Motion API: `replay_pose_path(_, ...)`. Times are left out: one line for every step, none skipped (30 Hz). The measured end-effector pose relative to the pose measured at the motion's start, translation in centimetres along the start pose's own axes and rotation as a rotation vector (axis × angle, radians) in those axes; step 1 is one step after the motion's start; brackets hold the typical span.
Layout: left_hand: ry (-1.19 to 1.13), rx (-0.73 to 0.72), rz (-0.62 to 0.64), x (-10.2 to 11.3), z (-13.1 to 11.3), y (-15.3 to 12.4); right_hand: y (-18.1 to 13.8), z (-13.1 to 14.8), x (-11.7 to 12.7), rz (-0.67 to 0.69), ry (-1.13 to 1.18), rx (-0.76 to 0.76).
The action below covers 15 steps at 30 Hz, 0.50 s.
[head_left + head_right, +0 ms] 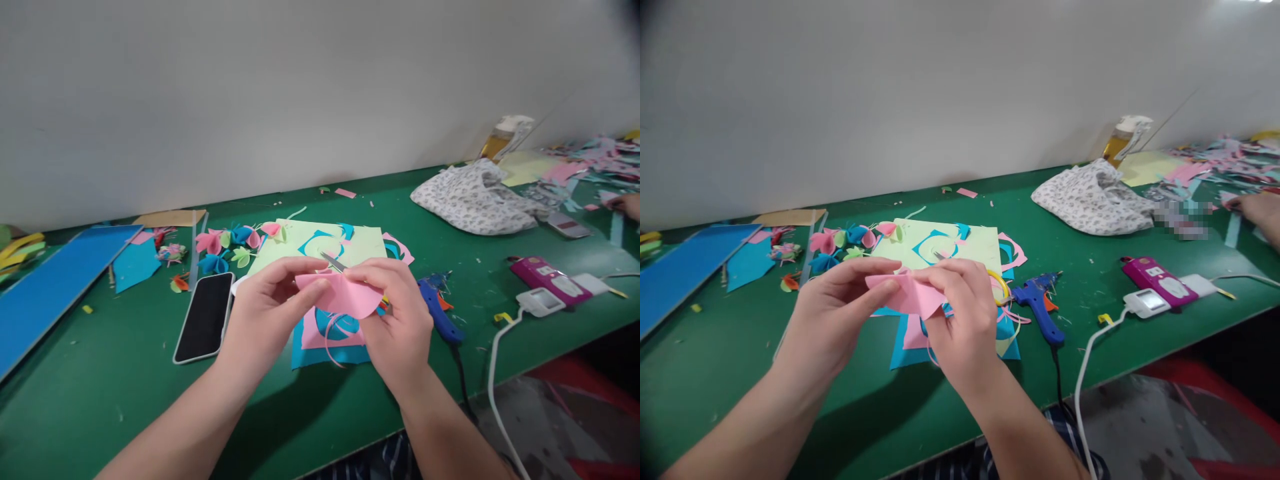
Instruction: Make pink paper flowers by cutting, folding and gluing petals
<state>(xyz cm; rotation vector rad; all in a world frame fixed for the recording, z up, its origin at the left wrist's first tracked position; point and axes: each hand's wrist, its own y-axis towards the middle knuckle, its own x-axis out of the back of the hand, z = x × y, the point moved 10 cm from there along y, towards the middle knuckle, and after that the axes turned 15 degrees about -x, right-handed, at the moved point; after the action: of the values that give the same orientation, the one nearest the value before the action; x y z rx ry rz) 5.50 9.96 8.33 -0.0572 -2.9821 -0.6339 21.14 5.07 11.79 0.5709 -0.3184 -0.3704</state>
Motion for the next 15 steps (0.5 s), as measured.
replay_pose_path(0.067, -0.021, 0.013, 0.2, -0.2, 0.1, 0.0, 0.1, 0.1, -0.007, -0.015, 0.020)
replay_pose_path(0.121, -0.038, 0.022, 0.4, -0.4, 0.2, 0.0, 0.3, 0.1, -0.014, -0.027, 0.035)
replay_pose_path(0.155, -0.050, 0.032, 0.5, -0.5, 0.3, 0.0, 0.4, 0.2, -0.018, -0.036, 0.050)
replay_pose_path(0.165, -0.050, 0.043, 0.6, -0.5, 0.4, 0.0, 0.6, 0.2, -0.019, -0.041, 0.064)
replay_pose_path(0.153, -0.042, 0.056, 0.5, -0.4, 0.4, 0.0, 0.8, 0.2, -0.020, -0.044, 0.077)
replay_pose_path(0.125, -0.028, 0.069, 0.4, -0.3, 0.5, 0.0, 0.9, 0.2, -0.019, -0.047, 0.087)
replay_pose_path(0.092, -0.011, 0.081, 0.2, -0.1, 0.4, -0.1, 1.1, 0.2, -0.018, -0.050, 0.098)
replay_pose_path(0.058, 0.006, 0.090, 0.1, 0.0, 0.4, -0.1, 1.3, 0.2, -0.016, -0.052, 0.106)
replay_pose_path(0.025, 0.022, 0.094, -0.1, 0.1, 0.4, -0.1, 1.4, 0.2, -0.013, -0.055, 0.114)
replay_pose_path(-0.006, 0.037, 0.095, -0.2, 0.2, 0.3, -0.1, 1.5, 0.1, -0.008, -0.059, 0.120)
replay_pose_path(-0.037, 0.048, 0.092, -0.4, 0.2, 0.3, -0.1, 1.6, 0.0, -0.002, -0.063, 0.128)
replay_pose_path(-0.064, 0.058, 0.086, -0.5, 0.3, 0.3, -0.1, 1.7, -0.1, 0.006, -0.067, 0.134)
replay_pose_path(-0.085, 0.066, 0.077, -0.6, 0.3, 0.2, -0.1, 1.7, -0.2, 0.012, -0.071, 0.138)
replay_pose_path(-0.100, 0.073, 0.068, -0.6, 0.3, 0.2, -0.2, 1.7, -0.2, 0.017, -0.076, 0.141)
replay_pose_path(-0.108, 0.080, 0.061, -0.6, 0.3, 0.2, -0.2, 1.7, -0.3, 0.019, -0.081, 0.144)
